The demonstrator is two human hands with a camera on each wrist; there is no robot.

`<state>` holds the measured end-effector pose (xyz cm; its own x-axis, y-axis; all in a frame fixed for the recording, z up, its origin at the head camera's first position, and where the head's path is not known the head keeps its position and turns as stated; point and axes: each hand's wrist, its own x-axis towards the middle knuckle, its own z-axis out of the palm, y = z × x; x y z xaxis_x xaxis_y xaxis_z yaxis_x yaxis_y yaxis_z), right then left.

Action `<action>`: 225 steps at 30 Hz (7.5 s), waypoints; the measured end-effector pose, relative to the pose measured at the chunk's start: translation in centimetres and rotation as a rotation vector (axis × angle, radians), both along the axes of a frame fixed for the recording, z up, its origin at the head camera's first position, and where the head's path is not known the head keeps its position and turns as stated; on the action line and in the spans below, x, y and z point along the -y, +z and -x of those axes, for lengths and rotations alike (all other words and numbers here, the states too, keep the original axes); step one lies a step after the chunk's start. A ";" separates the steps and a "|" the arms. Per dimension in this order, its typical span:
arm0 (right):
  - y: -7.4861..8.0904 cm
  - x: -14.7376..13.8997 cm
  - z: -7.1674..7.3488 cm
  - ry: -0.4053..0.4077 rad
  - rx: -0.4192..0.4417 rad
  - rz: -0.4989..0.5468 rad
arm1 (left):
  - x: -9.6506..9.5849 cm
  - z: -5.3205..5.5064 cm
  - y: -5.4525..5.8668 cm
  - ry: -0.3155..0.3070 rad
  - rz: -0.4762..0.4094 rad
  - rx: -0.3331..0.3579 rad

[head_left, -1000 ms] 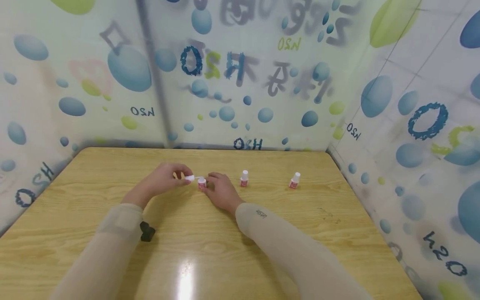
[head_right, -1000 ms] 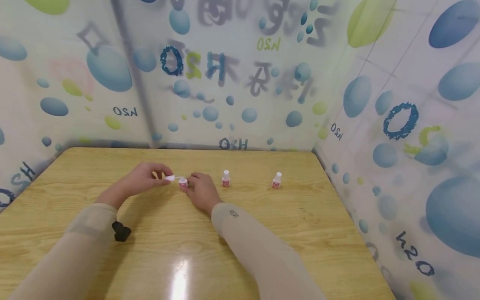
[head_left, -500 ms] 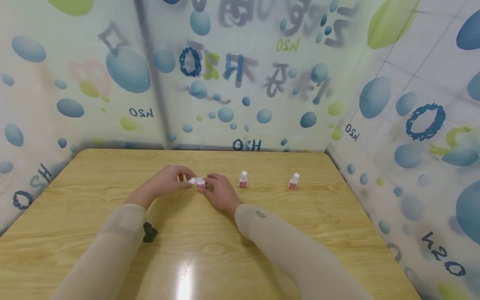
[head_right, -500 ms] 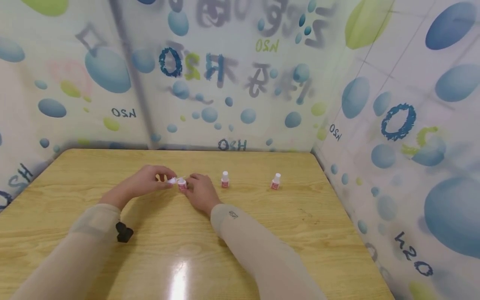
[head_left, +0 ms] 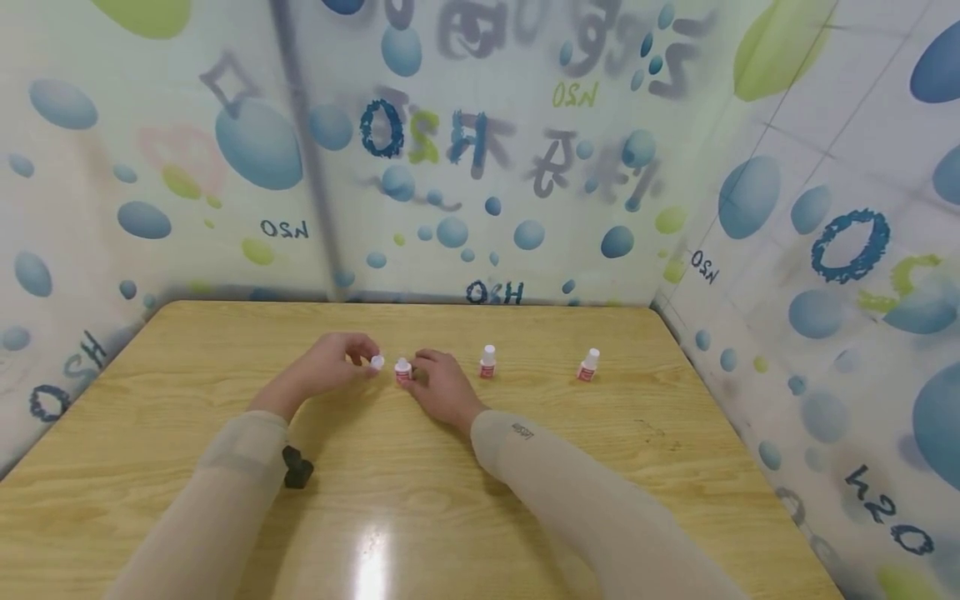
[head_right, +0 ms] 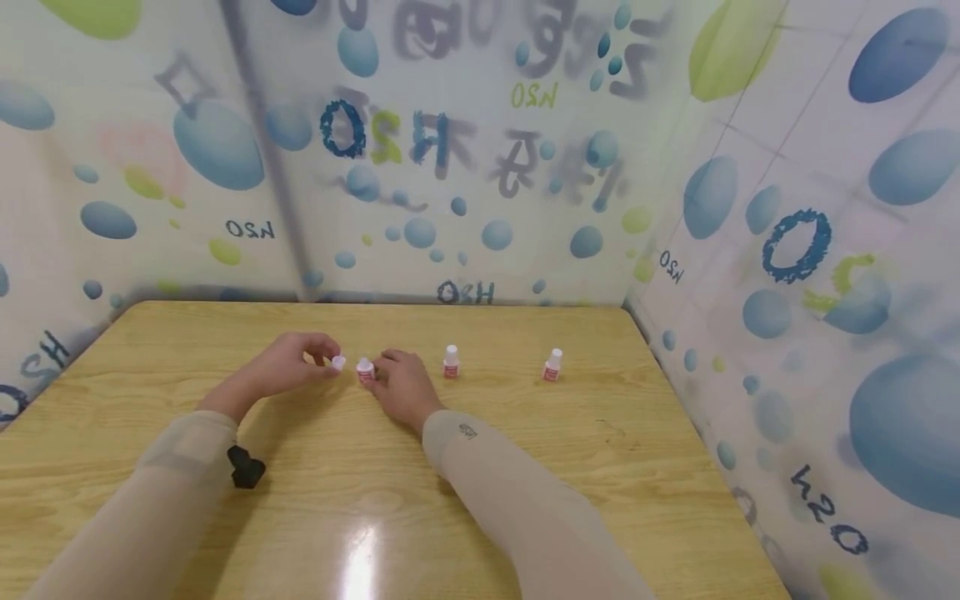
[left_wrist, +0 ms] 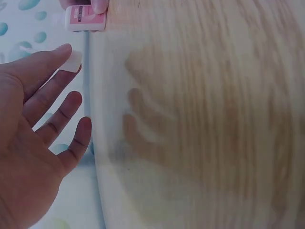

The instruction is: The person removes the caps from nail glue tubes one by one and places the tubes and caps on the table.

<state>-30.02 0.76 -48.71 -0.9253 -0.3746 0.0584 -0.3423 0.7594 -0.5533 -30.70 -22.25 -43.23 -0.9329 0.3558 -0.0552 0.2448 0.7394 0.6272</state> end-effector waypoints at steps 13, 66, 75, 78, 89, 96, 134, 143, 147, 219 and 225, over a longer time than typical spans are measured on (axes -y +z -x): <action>0.1 0.0 -0.1 -0.003 0.011 -0.002 | 0.1 0.6 -1.9 0.000 -0.072 0.013; 12.1 -3.3 0.9 0.002 0.091 0.121 | -2.4 -1.1 7.7 0.035 -0.037 -0.089; 12.5 -8.7 1.6 -0.019 0.086 0.104 | -7.5 -1.2 7.7 0.020 -0.083 -0.132; 11.6 -10.0 1.6 -0.041 0.112 0.112 | -9.3 -1.0 7.2 0.010 -0.084 -0.133; 8.2 -13.0 1.0 -0.084 0.145 0.108 | -13.3 -0.4 4.6 0.002 -0.137 -0.033; 5.8 -13.9 1.0 -0.153 0.222 0.090 | -14.9 0.2 2.9 -0.006 -0.147 -0.058; -0.3 -13.8 0.2 -0.061 -0.066 0.085 | -17.7 0.1 0.3 0.005 -0.080 -0.047; -0.7 -13.8 0.4 -0.068 -0.046 0.081 | -17.9 -0.1 0.2 0.019 -0.046 -0.062; -0.7 -13.9 0.4 -0.063 -0.056 0.087 | -18.0 -0.2 0.2 0.036 -0.037 -0.064; 0.1 -13.8 0.0 -0.078 -0.027 0.043 | -17.8 0.2 -0.1 0.042 -0.100 -0.054; 0.2 -13.8 0.0 -0.079 -0.022 0.050 | -17.7 0.3 -0.7 0.046 -0.154 -0.039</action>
